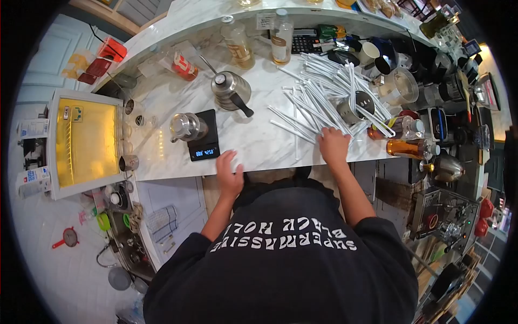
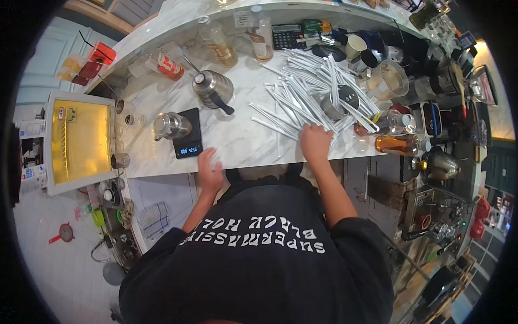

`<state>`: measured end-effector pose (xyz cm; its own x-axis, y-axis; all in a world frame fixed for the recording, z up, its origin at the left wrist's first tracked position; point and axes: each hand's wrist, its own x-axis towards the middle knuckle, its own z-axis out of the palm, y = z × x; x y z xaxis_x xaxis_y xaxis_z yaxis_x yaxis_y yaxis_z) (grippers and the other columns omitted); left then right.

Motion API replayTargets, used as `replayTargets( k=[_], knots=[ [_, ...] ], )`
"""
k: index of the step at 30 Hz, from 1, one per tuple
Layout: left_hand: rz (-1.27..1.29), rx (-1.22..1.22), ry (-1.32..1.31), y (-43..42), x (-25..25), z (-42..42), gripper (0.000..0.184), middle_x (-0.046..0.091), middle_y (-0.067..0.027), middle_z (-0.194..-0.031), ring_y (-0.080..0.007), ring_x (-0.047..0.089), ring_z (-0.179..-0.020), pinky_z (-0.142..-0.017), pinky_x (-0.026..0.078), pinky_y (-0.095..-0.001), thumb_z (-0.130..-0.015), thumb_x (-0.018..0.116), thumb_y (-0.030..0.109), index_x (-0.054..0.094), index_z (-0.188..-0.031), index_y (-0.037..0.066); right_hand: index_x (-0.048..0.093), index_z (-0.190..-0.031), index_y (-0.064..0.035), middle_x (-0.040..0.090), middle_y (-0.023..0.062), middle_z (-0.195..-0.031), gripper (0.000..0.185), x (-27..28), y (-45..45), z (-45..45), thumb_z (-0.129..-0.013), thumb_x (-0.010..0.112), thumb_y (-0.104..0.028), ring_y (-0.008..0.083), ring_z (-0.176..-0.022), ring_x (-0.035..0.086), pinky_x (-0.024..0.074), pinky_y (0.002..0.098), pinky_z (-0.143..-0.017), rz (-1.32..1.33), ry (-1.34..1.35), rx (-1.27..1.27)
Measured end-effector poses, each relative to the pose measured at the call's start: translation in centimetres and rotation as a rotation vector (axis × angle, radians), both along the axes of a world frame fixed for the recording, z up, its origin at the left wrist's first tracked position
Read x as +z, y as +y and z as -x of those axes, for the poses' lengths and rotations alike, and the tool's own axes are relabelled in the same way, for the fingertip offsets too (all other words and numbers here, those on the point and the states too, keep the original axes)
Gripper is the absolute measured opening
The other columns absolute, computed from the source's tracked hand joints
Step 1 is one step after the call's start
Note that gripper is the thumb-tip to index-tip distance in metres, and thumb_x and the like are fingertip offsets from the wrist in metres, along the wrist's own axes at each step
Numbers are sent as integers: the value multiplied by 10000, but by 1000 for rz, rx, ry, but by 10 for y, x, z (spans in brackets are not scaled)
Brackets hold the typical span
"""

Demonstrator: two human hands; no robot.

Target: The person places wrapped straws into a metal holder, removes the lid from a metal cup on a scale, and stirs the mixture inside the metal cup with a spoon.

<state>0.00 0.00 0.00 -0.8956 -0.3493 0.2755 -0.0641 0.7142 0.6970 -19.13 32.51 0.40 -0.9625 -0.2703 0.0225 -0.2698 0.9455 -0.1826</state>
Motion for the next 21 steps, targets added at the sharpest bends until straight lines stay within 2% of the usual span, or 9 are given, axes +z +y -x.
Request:
replayTargets(
  k=[2,3,4,9,10,16,19,21],
  knots=[
    [82,-109,-30,5,29,17,449,640,-174,-1341,-380,579,-1265,-1107,431,-497,-889,781,219,686,-1302,70,710,-934,-124,718,54,-945,83,-4,-37,-17,-875,713,-182,275,-940,703,443,554,-830,-53,37,111],
    [15,-167,49,109,-4,84,433,642,-158,-1342,-371,577,-1262,-1075,440,-499,-895,771,198,689,-1301,71,707,-922,-123,715,50,-932,68,-3,55,35,-874,705,-171,272,-930,702,441,551,-824,-149,107,137],
    [75,-205,6,116,-2,96,421,643,-144,-1344,-362,575,-1263,-1060,439,-501,-898,769,191,698,-1299,84,703,-911,-123,712,47,-918,53,-7,51,32,-874,696,-160,270,-919,700,440,547,-817,-127,109,163],
    [298,-293,-144,137,-10,132,386,637,-87,-1366,-323,563,-1265,-1025,426,-499,-903,764,168,740,-1287,151,699,-888,-114,706,57,-884,33,-3,42,27,-867,681,-131,277,-869,696,444,541,-807,39,83,214],
    [315,-276,-139,142,-10,137,345,670,-53,-1285,-295,572,-1234,-1002,417,-492,-899,764,155,766,-1244,170,694,-887,-109,707,66,-873,34,2,43,29,-877,691,-141,284,-868,703,449,532,-793,70,75,197],
    [428,-332,-141,133,-20,149,174,695,-2,-1021,-245,592,-1126,-921,401,-468,-900,717,145,799,-1051,168,704,-952,-64,742,123,-902,99,52,56,29,-908,733,-148,349,-856,725,505,509,-768,337,-148,107],
    [454,-374,-131,128,-13,153,152,693,-11,-984,-256,603,-1095,-916,399,-467,-903,700,154,795,-1021,161,719,-1041,-40,770,150,-931,150,97,77,31,-914,723,-120,389,-821,732,549,479,-734,580,-230,78],
    [443,-359,-77,128,-6,154,151,702,-7,-979,-267,613,-1088,-910,400,-464,-891,728,150,794,-1026,149,723,-1060,-23,773,150,-904,149,126,91,35,-931,708,-97,325,-741,738,555,411,-671,714,-225,36]
  ],
)
